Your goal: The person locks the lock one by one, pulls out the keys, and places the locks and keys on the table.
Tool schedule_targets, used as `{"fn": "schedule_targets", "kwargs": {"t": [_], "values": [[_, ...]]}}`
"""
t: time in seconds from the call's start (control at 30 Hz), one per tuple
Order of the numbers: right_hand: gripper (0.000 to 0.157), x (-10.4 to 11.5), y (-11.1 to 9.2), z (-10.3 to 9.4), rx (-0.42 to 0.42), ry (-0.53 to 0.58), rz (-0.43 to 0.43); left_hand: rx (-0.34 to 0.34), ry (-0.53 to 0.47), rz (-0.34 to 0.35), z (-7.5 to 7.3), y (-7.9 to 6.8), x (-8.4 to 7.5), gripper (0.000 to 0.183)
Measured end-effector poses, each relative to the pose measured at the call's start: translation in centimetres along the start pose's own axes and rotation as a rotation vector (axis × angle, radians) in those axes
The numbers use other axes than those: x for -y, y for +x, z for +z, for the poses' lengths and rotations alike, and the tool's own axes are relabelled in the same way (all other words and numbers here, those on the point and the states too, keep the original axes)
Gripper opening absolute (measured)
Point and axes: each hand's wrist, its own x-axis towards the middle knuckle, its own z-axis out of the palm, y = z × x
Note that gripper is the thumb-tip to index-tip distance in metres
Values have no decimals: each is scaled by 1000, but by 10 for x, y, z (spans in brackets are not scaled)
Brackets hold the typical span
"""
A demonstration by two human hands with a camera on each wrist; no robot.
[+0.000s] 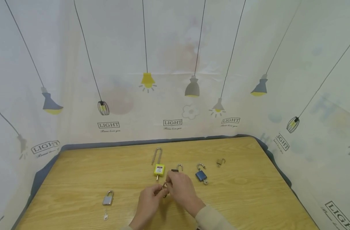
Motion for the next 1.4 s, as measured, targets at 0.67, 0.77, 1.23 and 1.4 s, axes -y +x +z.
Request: {"fn": "schedule_targets", "kwargs": {"t": [0.67, 0.77, 1.23, 1.4], "values": [[12, 4, 2, -2, -11, 14, 29, 77, -257, -98, -1, 0, 3, 26], [13, 3, 1, -4, 0, 1, 42, 39, -242, -98, 1, 0, 4, 26], [12, 6, 4, -10, 63, -208, -23, -126, -63, 7, 11, -5, -3, 16], [14, 9, 4, -8, 58, -324, -62, -177, -28, 12, 12, -5, -6, 11]]}}
